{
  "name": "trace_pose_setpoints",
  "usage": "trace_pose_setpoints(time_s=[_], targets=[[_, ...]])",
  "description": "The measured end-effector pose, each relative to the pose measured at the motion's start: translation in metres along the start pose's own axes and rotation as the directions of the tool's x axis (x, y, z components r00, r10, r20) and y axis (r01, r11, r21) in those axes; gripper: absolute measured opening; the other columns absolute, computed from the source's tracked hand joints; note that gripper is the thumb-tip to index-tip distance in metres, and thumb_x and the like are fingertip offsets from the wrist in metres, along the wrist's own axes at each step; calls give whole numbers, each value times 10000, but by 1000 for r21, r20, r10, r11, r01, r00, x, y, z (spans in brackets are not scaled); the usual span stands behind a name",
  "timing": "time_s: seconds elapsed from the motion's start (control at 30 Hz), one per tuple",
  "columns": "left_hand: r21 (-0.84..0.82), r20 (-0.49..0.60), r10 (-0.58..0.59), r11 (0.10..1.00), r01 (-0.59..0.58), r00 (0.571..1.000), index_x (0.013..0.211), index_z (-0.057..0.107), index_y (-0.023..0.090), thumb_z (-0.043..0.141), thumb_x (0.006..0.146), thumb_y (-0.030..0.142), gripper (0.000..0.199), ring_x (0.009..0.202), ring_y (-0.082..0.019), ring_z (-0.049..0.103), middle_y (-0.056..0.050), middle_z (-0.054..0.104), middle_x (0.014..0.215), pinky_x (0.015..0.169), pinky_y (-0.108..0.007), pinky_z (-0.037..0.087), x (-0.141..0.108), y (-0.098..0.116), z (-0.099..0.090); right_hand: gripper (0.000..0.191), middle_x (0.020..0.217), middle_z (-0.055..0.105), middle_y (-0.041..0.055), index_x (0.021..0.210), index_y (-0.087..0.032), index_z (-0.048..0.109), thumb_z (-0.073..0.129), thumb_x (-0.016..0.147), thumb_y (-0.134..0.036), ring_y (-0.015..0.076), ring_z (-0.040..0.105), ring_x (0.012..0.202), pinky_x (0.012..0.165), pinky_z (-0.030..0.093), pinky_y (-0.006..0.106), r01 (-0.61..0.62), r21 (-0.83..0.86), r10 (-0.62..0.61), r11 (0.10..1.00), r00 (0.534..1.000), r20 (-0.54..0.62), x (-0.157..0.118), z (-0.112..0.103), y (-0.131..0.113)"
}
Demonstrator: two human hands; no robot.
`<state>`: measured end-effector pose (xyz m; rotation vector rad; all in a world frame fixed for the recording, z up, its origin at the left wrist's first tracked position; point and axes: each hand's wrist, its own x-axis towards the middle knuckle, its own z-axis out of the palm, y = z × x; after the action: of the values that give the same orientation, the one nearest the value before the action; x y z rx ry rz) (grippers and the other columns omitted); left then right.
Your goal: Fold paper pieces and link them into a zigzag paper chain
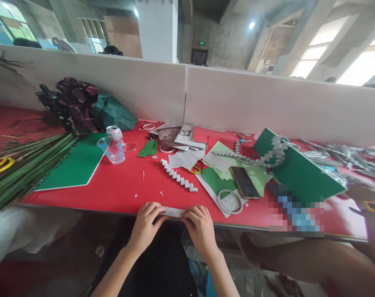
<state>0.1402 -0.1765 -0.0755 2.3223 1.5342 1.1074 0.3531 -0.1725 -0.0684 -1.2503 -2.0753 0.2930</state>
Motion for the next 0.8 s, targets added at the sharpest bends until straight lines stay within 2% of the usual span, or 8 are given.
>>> trace_pose_setpoints(time_s=[0.23,0.47,0.63,0.8], targets=[[-74,68,-20,997,25,998,921,627,213,604,862,298,107,883,-209,553,-45,604,889,791,-356,434,7,-1,-8,120,839,628,35,820,-216,590,519,912,-244,202,559,809,753,416,330,-50,-39,50,998,999,-1,5,-7,-8],[-8,28,-86,996,86,996,796,603,195,512,911,267,164,794,-194,548,-33,593,802,748,-332,425,15,4,-4,156,905,587,61,807,-202,564,467,920,-249,183,563,769,712,436,312,-94,-93,81,991,987,-136,6,4,-11],[12,36,-109,994,109,993,848,596,204,508,913,265,126,803,-197,551,-31,606,832,747,-331,413,18,4,-2,142,881,578,56,790,-204,557,493,905,-256,191,567,777,712,442,312,-141,-83,132,987,986,-105,9,4,-8],[44,36,-113,993,111,993,819,590,206,502,918,273,148,802,-195,547,-27,608,829,742,-329,407,19,3,1,147,880,580,58,792,-208,562,485,906,-262,190,568,761,686,439,302,-165,-92,155,982,982,-104,12,4,-7]])
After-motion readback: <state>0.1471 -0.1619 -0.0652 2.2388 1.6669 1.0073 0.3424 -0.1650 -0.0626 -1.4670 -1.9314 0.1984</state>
